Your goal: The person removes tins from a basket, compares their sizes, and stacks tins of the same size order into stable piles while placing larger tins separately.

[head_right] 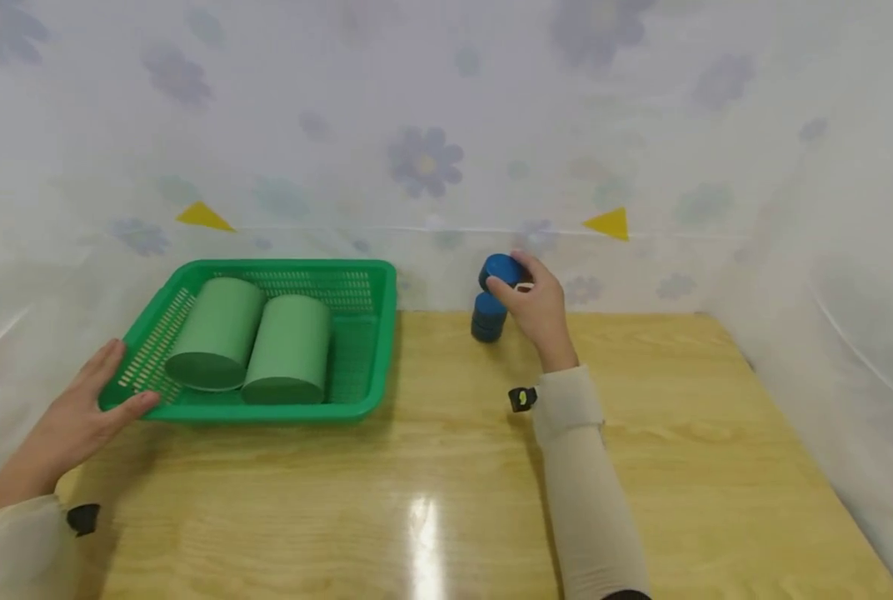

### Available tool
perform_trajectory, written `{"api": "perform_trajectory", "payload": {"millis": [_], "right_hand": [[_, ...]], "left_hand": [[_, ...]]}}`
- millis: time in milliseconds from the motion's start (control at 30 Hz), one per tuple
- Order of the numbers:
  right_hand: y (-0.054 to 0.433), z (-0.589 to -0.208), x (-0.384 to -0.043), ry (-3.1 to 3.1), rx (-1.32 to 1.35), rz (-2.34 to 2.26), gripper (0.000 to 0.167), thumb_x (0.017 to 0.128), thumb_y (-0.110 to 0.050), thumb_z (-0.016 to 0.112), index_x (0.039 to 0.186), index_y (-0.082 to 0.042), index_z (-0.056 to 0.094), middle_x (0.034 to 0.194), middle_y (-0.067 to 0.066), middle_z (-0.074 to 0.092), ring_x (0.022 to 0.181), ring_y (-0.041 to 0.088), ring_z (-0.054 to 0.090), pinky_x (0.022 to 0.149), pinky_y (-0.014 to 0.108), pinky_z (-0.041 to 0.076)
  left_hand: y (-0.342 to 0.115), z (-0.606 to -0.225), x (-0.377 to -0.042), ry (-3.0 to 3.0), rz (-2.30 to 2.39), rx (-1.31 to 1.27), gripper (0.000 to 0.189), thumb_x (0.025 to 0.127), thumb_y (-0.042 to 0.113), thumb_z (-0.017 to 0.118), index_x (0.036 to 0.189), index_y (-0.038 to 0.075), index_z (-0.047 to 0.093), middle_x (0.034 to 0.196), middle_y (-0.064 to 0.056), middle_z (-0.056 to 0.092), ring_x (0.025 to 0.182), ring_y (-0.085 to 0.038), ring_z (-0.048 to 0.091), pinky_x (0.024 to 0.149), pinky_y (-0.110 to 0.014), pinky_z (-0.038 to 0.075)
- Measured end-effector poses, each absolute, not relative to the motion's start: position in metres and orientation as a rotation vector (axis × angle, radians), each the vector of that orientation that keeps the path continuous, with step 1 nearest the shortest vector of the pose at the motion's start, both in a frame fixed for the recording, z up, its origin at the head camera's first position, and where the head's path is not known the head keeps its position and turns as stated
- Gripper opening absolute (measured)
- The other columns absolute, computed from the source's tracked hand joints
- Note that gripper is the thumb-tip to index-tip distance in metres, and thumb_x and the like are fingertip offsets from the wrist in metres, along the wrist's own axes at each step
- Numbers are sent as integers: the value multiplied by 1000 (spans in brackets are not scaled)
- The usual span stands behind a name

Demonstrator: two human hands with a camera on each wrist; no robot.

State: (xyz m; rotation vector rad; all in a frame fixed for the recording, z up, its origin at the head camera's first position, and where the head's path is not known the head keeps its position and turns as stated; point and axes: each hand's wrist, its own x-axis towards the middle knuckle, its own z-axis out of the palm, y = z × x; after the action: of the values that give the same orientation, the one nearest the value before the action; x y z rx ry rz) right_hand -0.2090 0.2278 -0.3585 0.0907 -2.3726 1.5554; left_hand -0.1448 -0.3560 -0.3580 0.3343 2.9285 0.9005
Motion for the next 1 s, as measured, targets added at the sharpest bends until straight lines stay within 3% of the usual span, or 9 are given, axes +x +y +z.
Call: {"api": "perform_trajectory", "payload": {"millis": [267,500,800,1000], "right_hand": [[229,-370,-217,-2490,17,1563,74,92,-42,75,150,-5,48,139,20,53,123,36,49,99,52,45],[228,-376,-218,-2551,-26,1548,76,92,-43,75,151,-5,46,145,21,49,131,38,45,107,53,39],[228,-384,-220,-2530,-37,1599,77,90,-44,76,151,-9,45,142,19,51,126,35,48,99,54,44],[230,-385,-219,-2610,-12,1632,95,87,-47,78,161,-17,26,149,20,43,133,36,44,103,57,41]], "left_hand": [[-360,-357,-144,2913,892,325,94,104,42,56,161,9,-10,166,-15,-17,146,-54,-8,105,-79,6],[-359,-358,-145,2909,903,327,94,104,41,57,161,8,-10,166,-14,-17,146,-53,-8,106,-78,5],[-358,-358,-147,2904,918,331,94,103,41,57,161,7,-9,166,-14,-17,147,-53,-9,107,-78,4],[-359,-358,-148,2900,910,329,94,103,42,57,161,8,-10,166,-13,-17,146,-53,-9,107,-78,4]]}}
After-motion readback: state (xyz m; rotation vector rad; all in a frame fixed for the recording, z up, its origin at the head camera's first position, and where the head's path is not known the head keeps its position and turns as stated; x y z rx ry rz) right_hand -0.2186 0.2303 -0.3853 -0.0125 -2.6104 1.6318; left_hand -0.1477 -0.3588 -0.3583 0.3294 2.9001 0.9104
